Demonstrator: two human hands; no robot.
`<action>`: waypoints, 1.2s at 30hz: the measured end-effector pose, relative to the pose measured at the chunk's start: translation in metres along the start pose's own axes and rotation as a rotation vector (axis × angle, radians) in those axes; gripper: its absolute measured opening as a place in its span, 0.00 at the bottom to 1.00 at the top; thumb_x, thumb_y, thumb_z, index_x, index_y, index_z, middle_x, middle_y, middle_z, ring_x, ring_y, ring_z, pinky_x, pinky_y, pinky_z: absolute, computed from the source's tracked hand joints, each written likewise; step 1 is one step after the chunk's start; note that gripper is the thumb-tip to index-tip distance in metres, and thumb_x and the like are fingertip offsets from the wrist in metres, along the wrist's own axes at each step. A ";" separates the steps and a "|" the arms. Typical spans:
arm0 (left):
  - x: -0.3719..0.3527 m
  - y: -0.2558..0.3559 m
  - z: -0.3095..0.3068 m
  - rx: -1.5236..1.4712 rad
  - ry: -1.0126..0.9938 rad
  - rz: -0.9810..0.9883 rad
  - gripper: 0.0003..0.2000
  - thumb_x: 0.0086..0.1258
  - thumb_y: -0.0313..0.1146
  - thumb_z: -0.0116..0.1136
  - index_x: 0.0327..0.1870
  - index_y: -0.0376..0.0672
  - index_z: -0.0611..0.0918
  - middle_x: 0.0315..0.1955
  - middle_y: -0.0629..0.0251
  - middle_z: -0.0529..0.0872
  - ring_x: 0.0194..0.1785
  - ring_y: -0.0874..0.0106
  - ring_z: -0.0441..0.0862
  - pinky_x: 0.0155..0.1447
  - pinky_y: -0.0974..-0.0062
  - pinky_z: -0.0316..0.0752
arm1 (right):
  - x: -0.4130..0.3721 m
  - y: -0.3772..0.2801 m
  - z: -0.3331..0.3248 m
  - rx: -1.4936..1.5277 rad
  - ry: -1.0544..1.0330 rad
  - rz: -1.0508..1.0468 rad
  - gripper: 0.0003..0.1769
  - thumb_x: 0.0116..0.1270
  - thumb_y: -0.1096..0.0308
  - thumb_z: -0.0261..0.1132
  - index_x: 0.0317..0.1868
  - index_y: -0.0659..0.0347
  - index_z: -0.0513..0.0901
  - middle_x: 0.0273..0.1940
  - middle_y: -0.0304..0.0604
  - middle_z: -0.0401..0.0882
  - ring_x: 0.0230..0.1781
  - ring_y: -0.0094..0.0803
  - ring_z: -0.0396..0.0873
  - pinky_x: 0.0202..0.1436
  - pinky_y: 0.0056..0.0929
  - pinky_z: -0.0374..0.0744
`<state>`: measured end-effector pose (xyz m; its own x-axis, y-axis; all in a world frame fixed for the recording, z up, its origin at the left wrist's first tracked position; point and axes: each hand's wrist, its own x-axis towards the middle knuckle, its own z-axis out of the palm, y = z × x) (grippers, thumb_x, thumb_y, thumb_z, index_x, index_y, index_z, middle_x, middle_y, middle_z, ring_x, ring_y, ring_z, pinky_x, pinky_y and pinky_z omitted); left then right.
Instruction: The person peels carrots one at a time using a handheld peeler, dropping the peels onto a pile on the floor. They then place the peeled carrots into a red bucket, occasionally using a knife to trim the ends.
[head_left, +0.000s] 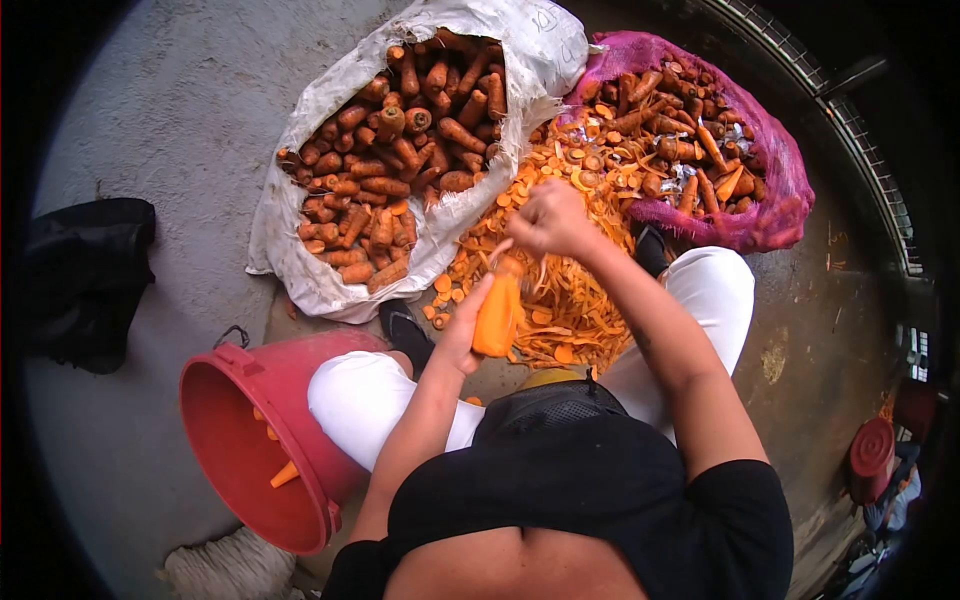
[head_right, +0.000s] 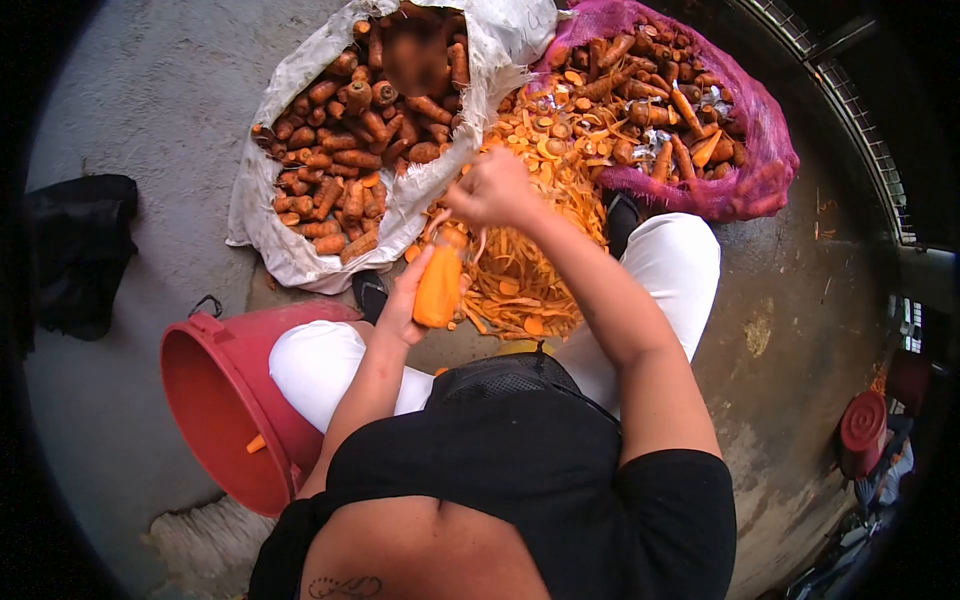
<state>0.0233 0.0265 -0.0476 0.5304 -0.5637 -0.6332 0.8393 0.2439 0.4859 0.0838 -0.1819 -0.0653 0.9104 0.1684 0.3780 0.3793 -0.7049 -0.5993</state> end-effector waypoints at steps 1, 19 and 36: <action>-0.004 -0.003 0.002 0.029 -0.015 -0.017 0.22 0.75 0.51 0.41 0.56 0.42 0.73 0.34 0.62 0.82 0.35 0.73 0.82 0.36 0.75 0.80 | 0.001 0.020 -0.002 -0.119 0.011 0.083 0.18 0.57 0.59 0.58 0.11 0.52 0.81 0.09 0.34 0.67 0.14 0.30 0.64 0.29 0.33 0.66; 0.022 -0.002 -0.024 -0.118 0.440 0.278 0.18 0.68 0.41 0.59 0.52 0.40 0.71 0.34 0.63 0.76 0.39 0.68 0.82 0.44 0.68 0.81 | -0.106 0.118 0.074 -0.173 -0.351 0.973 0.22 0.57 0.53 0.70 0.43 0.61 0.77 0.45 0.51 0.78 0.42 0.48 0.79 0.43 0.44 0.76; 0.030 0.015 -0.053 -0.217 0.642 0.475 0.17 0.66 0.41 0.62 0.51 0.46 0.73 0.45 0.65 0.76 0.51 0.71 0.75 0.55 0.63 0.73 | -0.102 0.120 0.083 -0.188 -0.042 1.112 0.25 0.62 0.50 0.61 0.47 0.65 0.78 0.45 0.58 0.77 0.46 0.52 0.75 0.48 0.45 0.73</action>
<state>0.0585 0.0552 -0.0911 0.7441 0.1821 -0.6427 0.4782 0.5267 0.7028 0.0497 -0.2265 -0.2342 0.7334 -0.5970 -0.3251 -0.6729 -0.5700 -0.4715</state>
